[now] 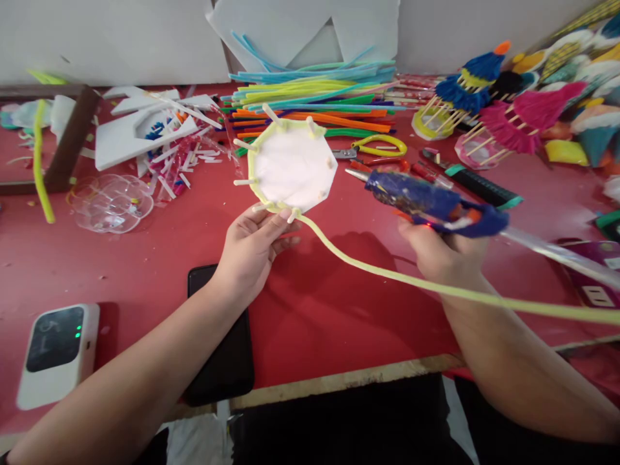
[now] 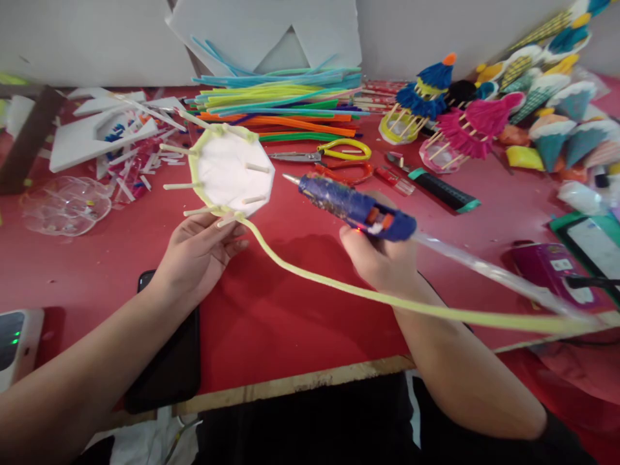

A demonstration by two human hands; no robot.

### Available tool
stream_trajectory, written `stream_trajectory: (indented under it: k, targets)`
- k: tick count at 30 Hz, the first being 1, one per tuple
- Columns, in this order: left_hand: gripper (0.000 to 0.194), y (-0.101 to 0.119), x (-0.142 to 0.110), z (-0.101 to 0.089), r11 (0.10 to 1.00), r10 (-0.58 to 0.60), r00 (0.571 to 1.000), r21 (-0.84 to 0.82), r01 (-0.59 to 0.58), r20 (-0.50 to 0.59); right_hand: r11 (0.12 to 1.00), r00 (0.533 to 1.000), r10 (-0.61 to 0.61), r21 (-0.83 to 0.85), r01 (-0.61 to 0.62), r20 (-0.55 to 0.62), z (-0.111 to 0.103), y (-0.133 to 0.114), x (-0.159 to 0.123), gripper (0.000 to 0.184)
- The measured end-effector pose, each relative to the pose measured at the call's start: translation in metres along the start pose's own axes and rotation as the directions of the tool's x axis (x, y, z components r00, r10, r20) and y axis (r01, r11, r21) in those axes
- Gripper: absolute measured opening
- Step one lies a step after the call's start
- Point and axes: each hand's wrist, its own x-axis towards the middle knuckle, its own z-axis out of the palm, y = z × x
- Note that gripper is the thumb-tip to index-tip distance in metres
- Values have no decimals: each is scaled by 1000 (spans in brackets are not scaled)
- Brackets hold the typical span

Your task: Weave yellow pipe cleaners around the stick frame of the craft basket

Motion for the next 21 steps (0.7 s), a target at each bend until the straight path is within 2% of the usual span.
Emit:
stream_trajectory:
  k: [3,5,7,11,21]
  targets:
    - [24,0,0,-1,1000,8,1000,11,-8,4,993,991,-114,17,115,-63,2,-14,-2,11]
    - [24,0,0,-1,1000,8,1000,20,-8,14,970,971,-236,43,238,-40,5,-24,-2,17]
    - [24,0,0,-1,1000,8,1000,23,-8,22,951,952,-305,47,306,-21,8,-31,-2,21]
    - [24,-1,0,-1,1000,-7,999,15,7,32,954,954,-298,-23,298,-5,13,-32,-7,20]
    - [20,-2,-1,-2,998,51,998,31,-52,27,906,913,-409,-120,406,-1,12,-24,-6,22]
